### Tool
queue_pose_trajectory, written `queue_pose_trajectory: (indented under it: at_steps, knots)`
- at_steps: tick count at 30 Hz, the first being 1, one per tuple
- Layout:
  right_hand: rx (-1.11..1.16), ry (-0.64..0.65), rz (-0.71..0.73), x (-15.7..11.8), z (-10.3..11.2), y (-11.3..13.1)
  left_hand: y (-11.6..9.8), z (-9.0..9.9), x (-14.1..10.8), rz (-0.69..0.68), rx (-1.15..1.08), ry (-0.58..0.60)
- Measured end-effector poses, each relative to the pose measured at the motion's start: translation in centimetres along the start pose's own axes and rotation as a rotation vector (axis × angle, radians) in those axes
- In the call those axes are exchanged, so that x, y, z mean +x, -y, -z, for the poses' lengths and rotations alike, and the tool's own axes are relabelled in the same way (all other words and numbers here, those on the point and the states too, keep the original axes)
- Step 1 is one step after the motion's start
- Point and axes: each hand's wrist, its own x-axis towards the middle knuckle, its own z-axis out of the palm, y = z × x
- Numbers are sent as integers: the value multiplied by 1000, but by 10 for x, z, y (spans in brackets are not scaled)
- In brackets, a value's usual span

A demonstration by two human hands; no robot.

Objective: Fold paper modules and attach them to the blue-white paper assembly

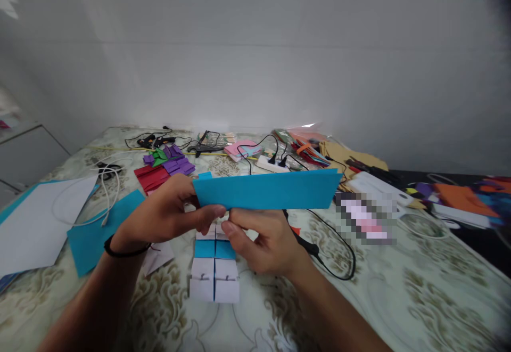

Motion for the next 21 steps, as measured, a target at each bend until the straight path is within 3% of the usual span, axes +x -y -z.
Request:
queue_pose_trajectory:
  at_steps: [12,21]
  knots:
    - [19,13,-87,2,7,4,-10,15,-4,2,133,9]
    - [-13,-82,-34,3,29,-4,-5,37,-20,150,83,-56]
